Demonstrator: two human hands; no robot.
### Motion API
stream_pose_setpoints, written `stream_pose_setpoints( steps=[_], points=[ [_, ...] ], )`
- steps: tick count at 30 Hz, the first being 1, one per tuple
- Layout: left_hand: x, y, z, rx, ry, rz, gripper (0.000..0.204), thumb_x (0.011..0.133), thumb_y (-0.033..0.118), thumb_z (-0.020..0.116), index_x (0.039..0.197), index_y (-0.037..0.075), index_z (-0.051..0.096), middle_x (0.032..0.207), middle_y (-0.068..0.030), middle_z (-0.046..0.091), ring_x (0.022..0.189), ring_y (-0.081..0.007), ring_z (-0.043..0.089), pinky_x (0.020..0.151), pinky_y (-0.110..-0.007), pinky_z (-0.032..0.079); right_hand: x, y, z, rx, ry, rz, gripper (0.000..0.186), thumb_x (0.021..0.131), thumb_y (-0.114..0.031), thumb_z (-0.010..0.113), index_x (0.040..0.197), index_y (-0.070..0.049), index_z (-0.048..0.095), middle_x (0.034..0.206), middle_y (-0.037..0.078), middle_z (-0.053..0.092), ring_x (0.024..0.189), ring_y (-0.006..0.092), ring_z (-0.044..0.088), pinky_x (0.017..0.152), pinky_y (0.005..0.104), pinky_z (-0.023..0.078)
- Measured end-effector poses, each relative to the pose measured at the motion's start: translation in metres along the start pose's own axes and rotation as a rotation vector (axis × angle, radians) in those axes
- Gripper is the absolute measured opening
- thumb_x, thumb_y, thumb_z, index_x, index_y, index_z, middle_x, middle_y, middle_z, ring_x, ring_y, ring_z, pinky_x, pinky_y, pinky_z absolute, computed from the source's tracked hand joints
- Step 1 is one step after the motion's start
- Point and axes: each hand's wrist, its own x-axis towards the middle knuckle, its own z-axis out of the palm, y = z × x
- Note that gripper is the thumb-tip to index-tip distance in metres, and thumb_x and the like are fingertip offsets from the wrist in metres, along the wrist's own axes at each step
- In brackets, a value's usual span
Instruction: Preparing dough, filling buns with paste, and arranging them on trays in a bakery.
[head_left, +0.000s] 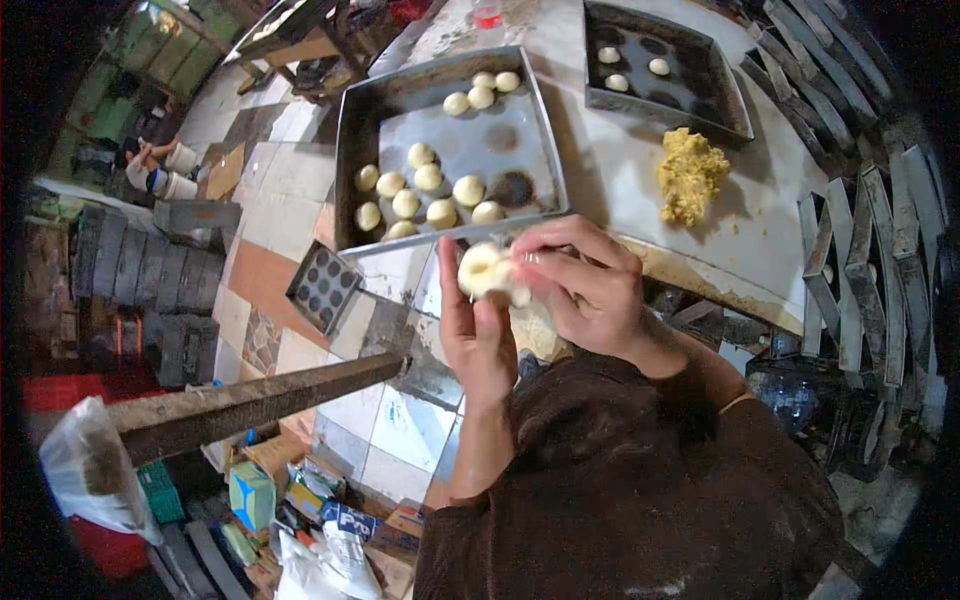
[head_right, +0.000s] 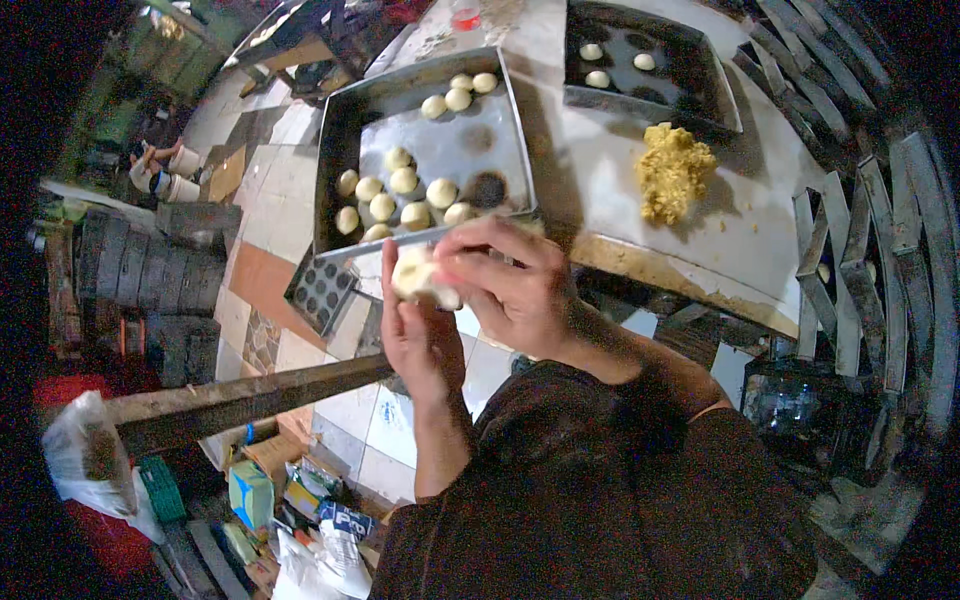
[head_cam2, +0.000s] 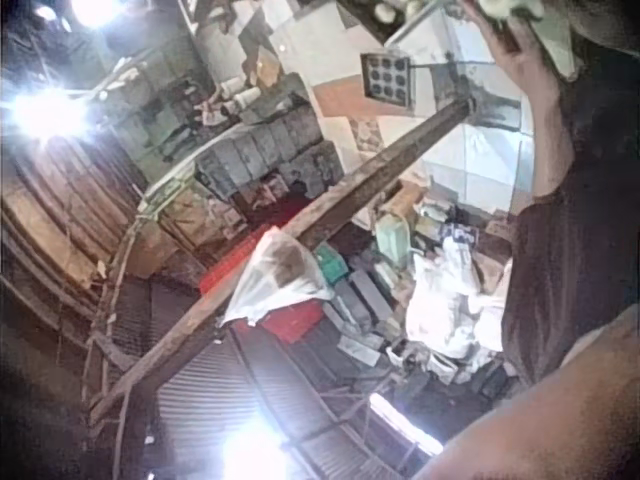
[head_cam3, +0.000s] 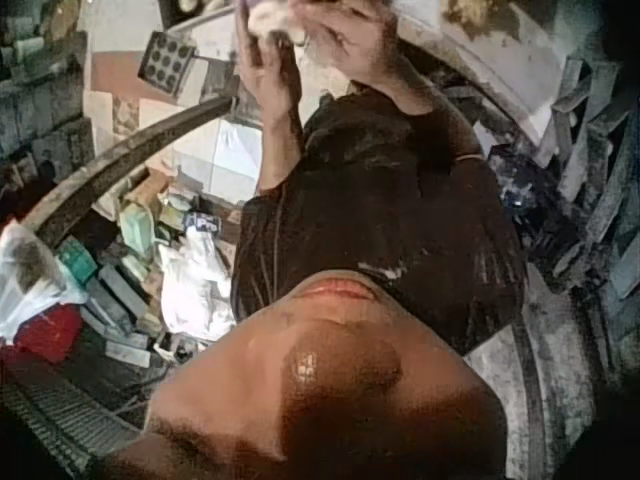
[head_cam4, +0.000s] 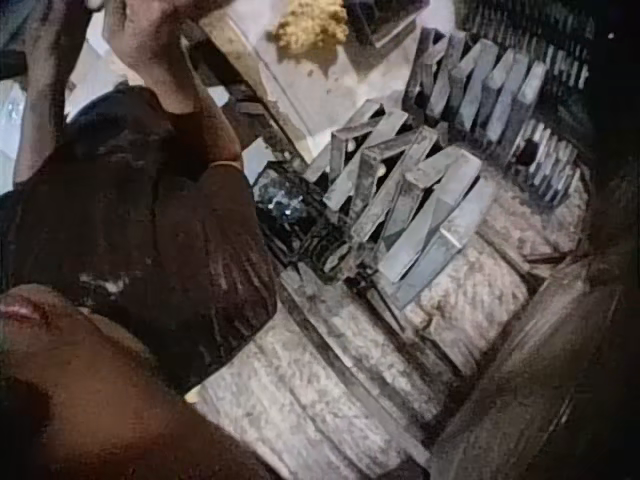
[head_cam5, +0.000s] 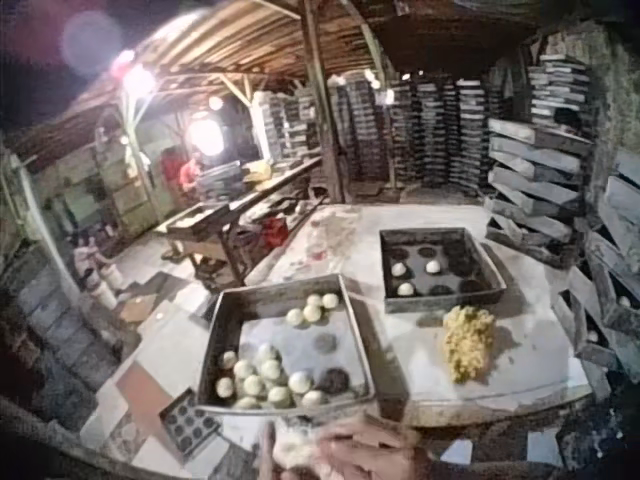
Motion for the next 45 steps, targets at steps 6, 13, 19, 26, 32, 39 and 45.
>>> stream_pose_setpoints(
  steps=[6, 13, 19, 26, 32, 39, 45],
  points=[
    [-0.031, 0.015, -0.060, 0.337, -0.078, 0.369, 0.051, 0.090, 0.042, 0.063, 0.123, 0.006, 0.050, 0.136, -0.0282, 0.042, 0.120, -0.0341, 0.049, 0.098, -0.043, 0.044, -0.002, -0.041, 0.010, 0.686, -0.472, 0.815, 0.035, 0.071, -0.013, 0.083, 0.100, 0.002, 0.070, 0.090, 0.008, 0.065, 0.074, 0.0079, 0.061, 0.057, 0.0205, 0.047],
    [-0.030, 0.023, -0.032, 0.984, 0.172, 0.552, 0.045, 0.083, 0.024, 0.069, 0.122, 0.005, 0.055, 0.109, -0.0203, 0.055, 0.103, -0.0323, 0.055, 0.086, -0.036, 0.047, 0.002, -0.053, 0.011, 0.152, -0.317, 0.020, 0.032, 0.071, -0.006, 0.079, 0.098, 0.006, 0.066, 0.091, 0.017, 0.066, 0.078, 0.0243, 0.066, 0.067, 0.0307, 0.054],
    [0.006, -0.018, -0.005, 0.092, -0.019, 0.061, 0.080, 0.079, 0.048, 0.066, 0.133, -0.005, 0.039, 0.112, -0.0140, 0.045, 0.106, -0.0300, 0.049, 0.093, -0.035, 0.042, 0.015, 0.005, -0.026, 0.091, -0.162, -0.095, 0.023, 0.069, -0.008, 0.079, 0.088, -0.001, 0.069, 0.094, 0.011, 0.064, 0.070, 0.0221, 0.064, 0.059, 0.0308, 0.051],
    [0.099, -0.062, 0.081, 0.418, -0.301, 0.427, 0.037, 0.092, 0.046, 0.055, 0.092, 0.011, 0.063, 0.106, -0.0136, 0.041, 0.097, -0.0246, 0.044, 0.083, -0.038, 0.040, 0.026, 0.081, -0.097, 0.359, 0.051, 0.264, 0.019, 0.070, -0.005, 0.079, 0.087, -0.002, 0.072, 0.084, 0.011, 0.070, 0.074, 0.0197, 0.065, 0.067, 0.0276, 0.053],
    [0.139, -0.109, 0.178, 0.088, -0.150, 0.169, 0.102, 0.062, 0.035, 0.089, 0.136, 0.003, 0.027, 0.117, -0.0123, 0.037, 0.097, -0.0196, 0.044, 0.084, -0.036, 0.044, 0.037, 0.142, -0.148, 0.144, 0.230, 0.044, 0.024, 0.075, -0.004, 0.072, 0.098, 0.000, 0.069, 0.093, 0.016, 0.070, 0.087, 0.0233, 0.069, 0.072, 0.0324, 0.056],
    [0.208, -0.203, 0.198, 0.191, -0.559, 0.095, 0.050, 0.067, 0.033, 0.087, 0.068, 0.004, 0.047, 0.067, -0.0040, 0.051, 0.068, -0.0173, 0.048, 0.068, -0.034, 0.044, 0.039, 0.218, -0.215, 0.111, -0.164, 0.460, 0.015, 0.086, -0.007, 0.061, 0.095, 0.003, 0.066, 0.096, 0.018, 0.066, 0.090, 0.0302, 0.066, 0.078, 0.0334, 0.053],
    [0.187, -0.295, 0.195, 0.311, -0.339, -0.365, 0.018, 0.069, 0.012, 0.075, 0.074, 0.004, 0.060, 0.061, -0.0061, 0.058, 0.054, -0.0190, 0.057, 0.053, -0.032, 0.046, 0.059, 0.247, -0.227, -0.187, -0.271, 0.181, 0.033, 0.088, -0.014, 0.062, 0.117, -0.001, 0.059, 0.121, 0.020, 0.056, 0.109, 0.0357, 0.058, 0.093, 0.0434, 0.048]
  ],
)
